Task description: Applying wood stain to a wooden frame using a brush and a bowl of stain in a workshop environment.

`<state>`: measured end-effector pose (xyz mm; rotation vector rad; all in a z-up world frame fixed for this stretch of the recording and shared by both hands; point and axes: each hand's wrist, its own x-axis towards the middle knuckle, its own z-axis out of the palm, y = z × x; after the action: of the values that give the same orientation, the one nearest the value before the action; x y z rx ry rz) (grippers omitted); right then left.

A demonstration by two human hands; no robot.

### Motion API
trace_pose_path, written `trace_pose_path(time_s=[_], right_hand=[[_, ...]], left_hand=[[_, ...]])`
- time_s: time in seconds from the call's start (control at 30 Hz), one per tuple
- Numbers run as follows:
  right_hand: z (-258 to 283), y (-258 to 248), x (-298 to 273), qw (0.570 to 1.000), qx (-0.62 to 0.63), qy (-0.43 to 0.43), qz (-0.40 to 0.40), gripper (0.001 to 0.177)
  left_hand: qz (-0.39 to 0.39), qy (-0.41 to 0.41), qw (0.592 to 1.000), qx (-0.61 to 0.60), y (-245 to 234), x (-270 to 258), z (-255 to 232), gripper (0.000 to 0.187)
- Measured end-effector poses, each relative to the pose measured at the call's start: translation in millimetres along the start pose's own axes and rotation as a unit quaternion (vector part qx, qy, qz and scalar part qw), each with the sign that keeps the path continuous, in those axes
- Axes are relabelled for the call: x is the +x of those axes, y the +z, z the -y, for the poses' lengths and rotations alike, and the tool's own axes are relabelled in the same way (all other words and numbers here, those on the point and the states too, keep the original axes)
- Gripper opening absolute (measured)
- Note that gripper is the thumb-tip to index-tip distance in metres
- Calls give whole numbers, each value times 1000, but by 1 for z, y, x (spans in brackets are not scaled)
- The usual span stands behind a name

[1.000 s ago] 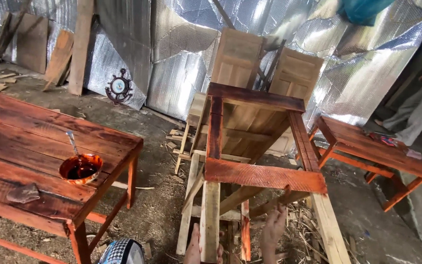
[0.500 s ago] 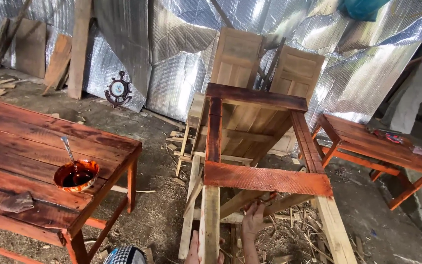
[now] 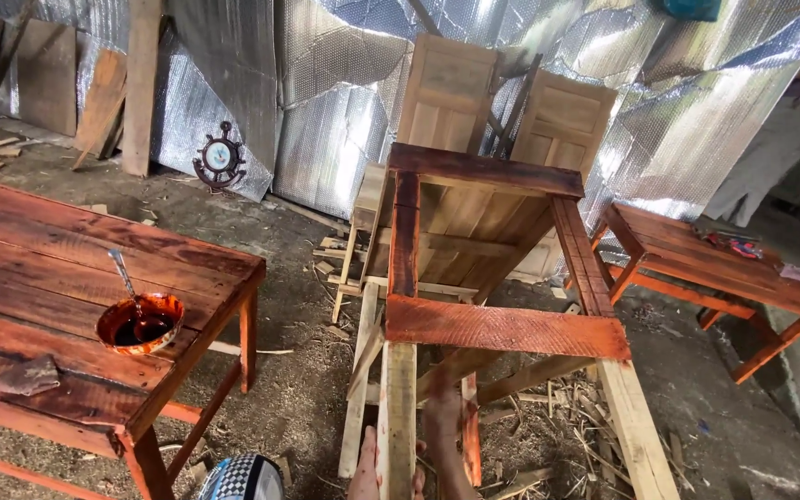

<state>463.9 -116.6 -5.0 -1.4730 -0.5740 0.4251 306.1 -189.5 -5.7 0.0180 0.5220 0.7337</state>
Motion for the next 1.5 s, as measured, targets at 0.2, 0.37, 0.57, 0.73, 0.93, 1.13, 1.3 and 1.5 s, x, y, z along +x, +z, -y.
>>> trace_pose_path(time_s=[0.2, 0.37, 0.57, 0.73, 0.93, 1.13, 1.3, 1.5], right_hand=[[-9, 13, -20, 994, 72, -85, 14, 44], [-92, -2, 1, 977, -178, -115, -19, 33], [-196, -5, 13, 930, -260, 204, -160, 31], [-253, 23, 74, 794, -303, 453, -270, 36], [3, 32, -3, 992, 102, -5, -80, 45], [-6, 19, -7, 996, -55, -75, 19, 34], [11, 14, -11, 988, 147, -29, 42, 25], [3, 4, -15, 994, 82, -46, -58, 22]], left_hand=[[-60, 11, 997, 37, -1, 10, -13, 82], [-113, -6, 991, 66, -8, 18, -8, 79], [-182, -2, 978, 106, -8, 26, -10, 78], [-251, -2, 956, 149, -12, 31, -13, 80], [-96, -19, 995, 17, 26, -28, -12, 90], [-118, -15, 992, -43, 51, -49, -9, 82], [-108, -18, 993, -42, 42, -49, -6, 87], [-37, -18, 999, 6, 24, -25, -1, 99]])
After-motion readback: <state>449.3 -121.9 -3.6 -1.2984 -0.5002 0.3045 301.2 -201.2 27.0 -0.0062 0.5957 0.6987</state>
